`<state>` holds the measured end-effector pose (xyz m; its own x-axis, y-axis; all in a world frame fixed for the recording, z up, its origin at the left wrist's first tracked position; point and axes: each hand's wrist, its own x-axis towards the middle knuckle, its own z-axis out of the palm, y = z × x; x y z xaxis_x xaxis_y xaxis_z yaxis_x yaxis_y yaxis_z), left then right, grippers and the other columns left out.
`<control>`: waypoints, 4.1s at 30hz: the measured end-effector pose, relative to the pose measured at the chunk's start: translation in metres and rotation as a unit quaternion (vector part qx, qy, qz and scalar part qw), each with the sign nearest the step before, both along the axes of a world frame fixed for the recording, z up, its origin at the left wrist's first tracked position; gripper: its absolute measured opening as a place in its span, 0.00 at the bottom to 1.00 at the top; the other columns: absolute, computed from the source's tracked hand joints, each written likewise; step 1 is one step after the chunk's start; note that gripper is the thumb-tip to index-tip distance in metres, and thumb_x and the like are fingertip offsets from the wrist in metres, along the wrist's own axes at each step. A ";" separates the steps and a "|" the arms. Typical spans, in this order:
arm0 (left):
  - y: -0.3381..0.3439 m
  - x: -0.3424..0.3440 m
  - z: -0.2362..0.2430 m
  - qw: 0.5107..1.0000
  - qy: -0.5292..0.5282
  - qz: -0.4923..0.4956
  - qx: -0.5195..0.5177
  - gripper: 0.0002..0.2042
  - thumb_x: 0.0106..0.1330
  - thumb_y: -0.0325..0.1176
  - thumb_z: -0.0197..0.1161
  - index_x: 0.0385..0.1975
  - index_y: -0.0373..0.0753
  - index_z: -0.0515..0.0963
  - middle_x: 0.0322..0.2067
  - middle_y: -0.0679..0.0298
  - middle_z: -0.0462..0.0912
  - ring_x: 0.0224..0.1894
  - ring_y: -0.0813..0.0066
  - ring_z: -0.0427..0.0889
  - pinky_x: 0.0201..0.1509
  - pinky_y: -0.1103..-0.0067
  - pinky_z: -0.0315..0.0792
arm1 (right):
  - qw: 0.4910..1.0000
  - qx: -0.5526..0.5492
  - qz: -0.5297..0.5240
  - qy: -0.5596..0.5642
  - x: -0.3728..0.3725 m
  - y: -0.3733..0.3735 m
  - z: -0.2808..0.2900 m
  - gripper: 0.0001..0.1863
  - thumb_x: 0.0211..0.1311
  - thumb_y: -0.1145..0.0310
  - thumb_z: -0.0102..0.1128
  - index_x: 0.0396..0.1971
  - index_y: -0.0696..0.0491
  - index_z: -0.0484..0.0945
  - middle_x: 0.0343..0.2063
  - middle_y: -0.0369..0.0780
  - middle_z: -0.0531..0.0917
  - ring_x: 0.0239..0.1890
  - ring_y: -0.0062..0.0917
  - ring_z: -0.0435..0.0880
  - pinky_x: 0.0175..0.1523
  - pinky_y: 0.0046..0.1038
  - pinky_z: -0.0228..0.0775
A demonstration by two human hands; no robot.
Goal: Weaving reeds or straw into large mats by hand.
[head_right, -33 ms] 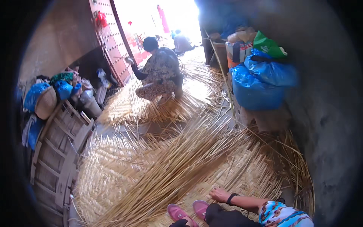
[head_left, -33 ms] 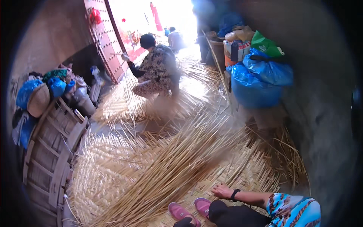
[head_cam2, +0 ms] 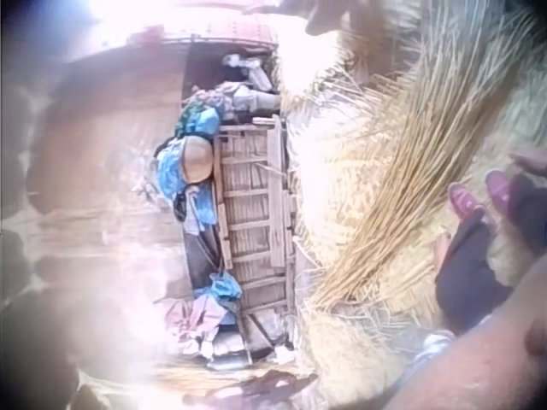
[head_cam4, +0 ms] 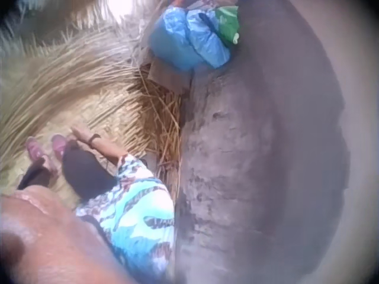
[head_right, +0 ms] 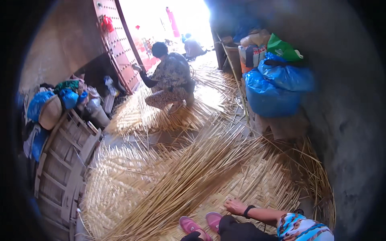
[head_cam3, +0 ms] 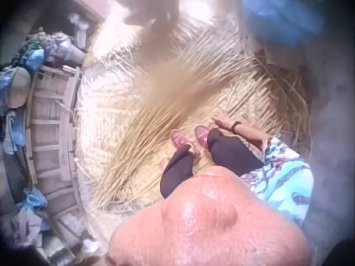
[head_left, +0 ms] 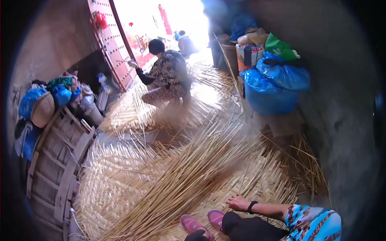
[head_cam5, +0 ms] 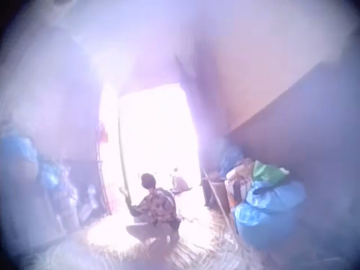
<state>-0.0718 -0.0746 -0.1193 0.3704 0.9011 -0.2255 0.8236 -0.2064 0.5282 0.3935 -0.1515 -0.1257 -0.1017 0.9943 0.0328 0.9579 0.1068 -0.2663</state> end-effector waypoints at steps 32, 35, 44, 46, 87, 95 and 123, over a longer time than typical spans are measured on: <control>-0.197 0.058 0.301 0.880 -0.343 0.253 0.211 0.09 0.69 0.27 0.53 0.42 0.30 0.75 0.43 0.58 0.79 0.45 0.70 0.77 0.53 0.76 0.69 | 0.971 -0.008 -0.157 0.178 0.040 -0.197 0.144 0.08 0.56 0.66 0.55 0.33 0.52 0.78 0.26 0.49 0.81 0.34 0.46 0.80 0.41 0.43 0.70; -0.201 0.063 0.294 0.878 -0.363 0.247 0.190 0.09 0.70 0.29 0.54 0.43 0.29 0.75 0.42 0.59 0.79 0.45 0.72 0.76 0.52 0.78 0.70 | 0.973 -0.031 -0.137 0.186 0.040 -0.189 0.136 0.09 0.57 0.65 0.55 0.33 0.53 0.77 0.25 0.50 0.81 0.33 0.46 0.80 0.39 0.43 0.71; -0.147 0.020 0.275 0.911 -0.293 0.272 0.105 0.11 0.69 0.33 0.57 0.37 0.30 0.76 0.33 0.64 0.78 0.35 0.81 0.73 0.43 0.83 0.69 | 0.968 -0.100 -0.110 0.204 0.032 -0.167 0.077 0.07 0.60 0.67 0.52 0.34 0.53 0.77 0.29 0.46 0.80 0.35 0.40 0.80 0.40 0.38 0.73; -0.139 -0.003 0.287 0.916 -0.277 0.283 0.064 0.10 0.69 0.33 0.57 0.37 0.30 0.75 0.33 0.65 0.78 0.35 0.81 0.73 0.43 0.83 0.69 | 0.960 -0.134 -0.104 0.225 0.017 -0.148 0.102 0.06 0.61 0.69 0.52 0.33 0.53 0.76 0.29 0.46 0.80 0.34 0.38 0.81 0.40 0.37 0.73; -0.013 0.022 0.080 0.911 -0.284 0.219 -0.204 0.09 0.64 0.29 0.59 0.38 0.30 0.79 0.32 0.56 0.84 0.36 0.72 0.82 0.42 0.77 0.74 | 0.987 0.049 0.099 0.118 -0.125 0.203 0.087 0.07 0.56 0.68 0.55 0.22 0.52 0.78 0.18 0.43 0.80 0.26 0.39 0.82 0.33 0.38 0.73; -0.015 0.020 0.074 0.894 -0.290 0.236 -0.248 0.09 0.64 0.29 0.58 0.38 0.30 0.79 0.32 0.58 0.84 0.36 0.73 0.82 0.44 0.78 0.74 | 0.998 0.046 0.048 0.014 -0.144 0.245 0.078 0.09 0.56 0.67 0.59 0.37 0.51 0.79 0.42 0.41 0.78 0.50 0.37 0.74 0.49 0.45 0.64; -0.002 0.006 0.095 0.842 -0.385 0.336 -0.173 0.10 0.67 0.35 0.58 0.38 0.33 0.77 0.35 0.57 0.84 0.39 0.71 0.83 0.43 0.79 0.75 | 0.958 0.229 0.170 0.017 -0.153 0.223 0.135 0.04 0.58 0.66 0.55 0.29 0.50 0.72 0.28 0.36 0.76 0.38 0.31 0.76 0.45 0.34 0.64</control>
